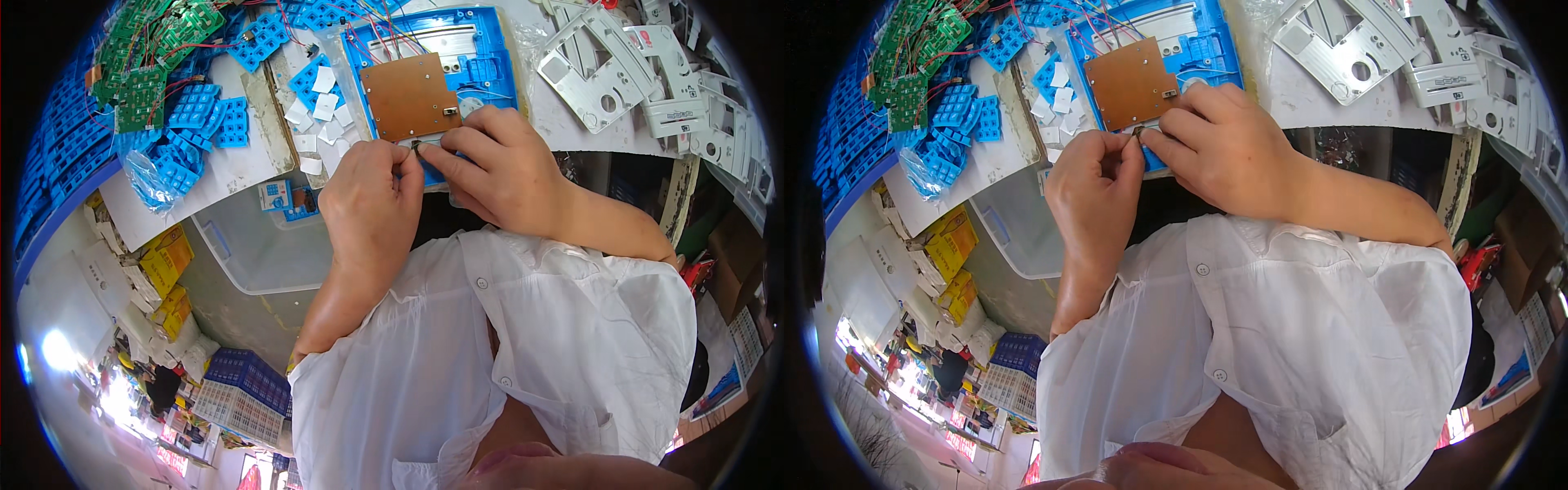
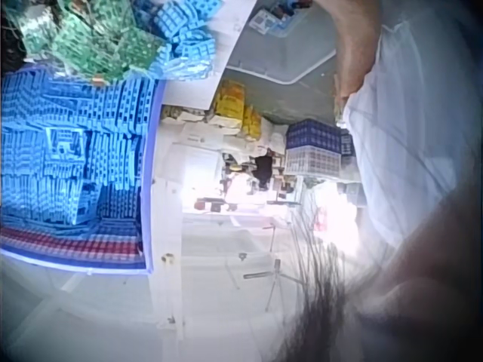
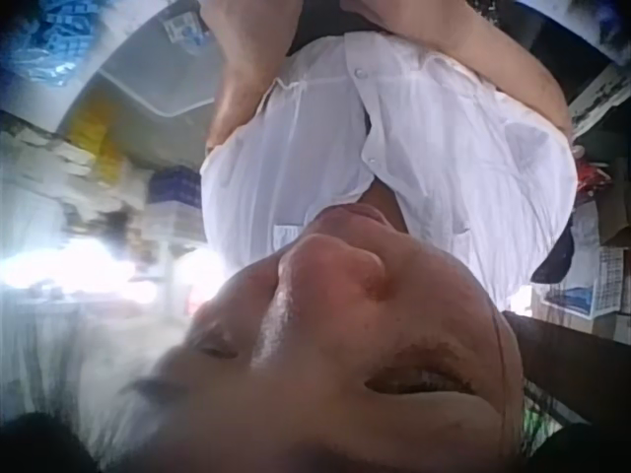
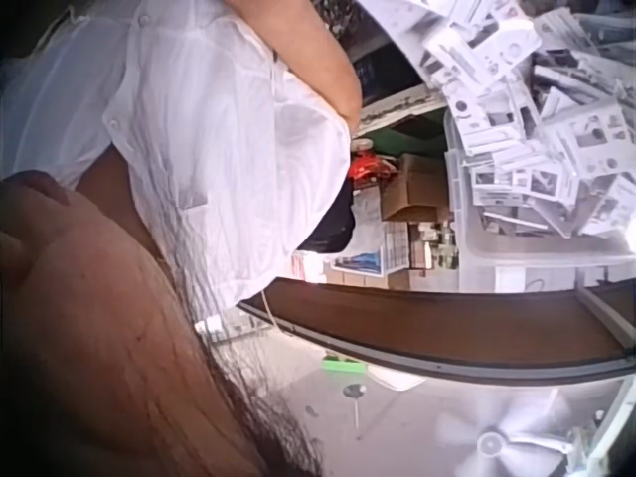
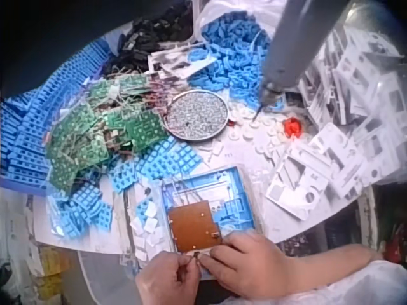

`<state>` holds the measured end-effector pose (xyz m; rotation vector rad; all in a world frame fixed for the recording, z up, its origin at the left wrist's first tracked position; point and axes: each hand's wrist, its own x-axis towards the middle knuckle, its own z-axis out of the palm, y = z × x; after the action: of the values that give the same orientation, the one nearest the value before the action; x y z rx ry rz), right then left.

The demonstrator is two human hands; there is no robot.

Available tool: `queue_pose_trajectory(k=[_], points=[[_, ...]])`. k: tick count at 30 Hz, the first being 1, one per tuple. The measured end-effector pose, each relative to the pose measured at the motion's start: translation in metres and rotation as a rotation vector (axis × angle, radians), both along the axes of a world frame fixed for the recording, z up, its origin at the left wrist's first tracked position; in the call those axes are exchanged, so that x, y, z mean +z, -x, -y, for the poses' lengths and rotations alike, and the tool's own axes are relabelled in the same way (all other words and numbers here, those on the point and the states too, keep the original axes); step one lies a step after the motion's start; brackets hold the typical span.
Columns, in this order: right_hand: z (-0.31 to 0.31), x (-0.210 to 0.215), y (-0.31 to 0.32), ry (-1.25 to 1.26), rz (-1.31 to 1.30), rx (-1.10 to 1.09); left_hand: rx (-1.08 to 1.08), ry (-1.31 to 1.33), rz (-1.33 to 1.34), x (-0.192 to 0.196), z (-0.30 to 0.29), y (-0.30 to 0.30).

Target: Assembling electronic components and circuit boards into a blue plastic casing using a glue dispenser and manual placement.

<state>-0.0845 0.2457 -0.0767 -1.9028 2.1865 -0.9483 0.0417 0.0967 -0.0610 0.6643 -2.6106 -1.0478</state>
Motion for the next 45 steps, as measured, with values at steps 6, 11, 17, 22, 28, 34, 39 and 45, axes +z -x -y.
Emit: queue_pose_trajectory(k=[6,11,17,22,28,34,39,45], points=[[0.0006,0.0018,-0.0039,-0.04,-0.042,-0.03,0.011,-0.01,0.015,-0.0007,-0.0003,-0.0001],[-0.0009,0.0007,-0.006,-0.057,-0.052,-0.037,0.02,-0.015,0.009,0.0005,-0.0008,0.0004],[-0.0013,-0.0025,-0.0058,-0.058,-0.069,-0.025,0.033,-0.014,-0.016,-0.001,0.0023,-0.0027],[0.001,-0.0002,-0.0065,-0.08,-0.048,-0.025,0.022,-0.012,-0.019,-0.0009,0.0032,-0.0031],[0.0004,0.0005,-0.0063,-0.072,-0.042,-0.021,0.021,-0.03,-0.009,0.001,0.0037,-0.0027],[0.0003,0.0015,-0.0049,-0.059,-0.032,-0.003,0.027,-0.109,-0.019,0.0016,0.0054,-0.0037],[-0.0027,0.0002,-0.0012,-0.026,0.007,0.035,0.025,-0.159,-0.026,0.0004,0.0078,-0.0051],[-0.0025,-0.0031,-0.005,-0.053,-0.097,-0.003,0.026,-0.123,-0.021,0.0022,0.0054,-0.001]])
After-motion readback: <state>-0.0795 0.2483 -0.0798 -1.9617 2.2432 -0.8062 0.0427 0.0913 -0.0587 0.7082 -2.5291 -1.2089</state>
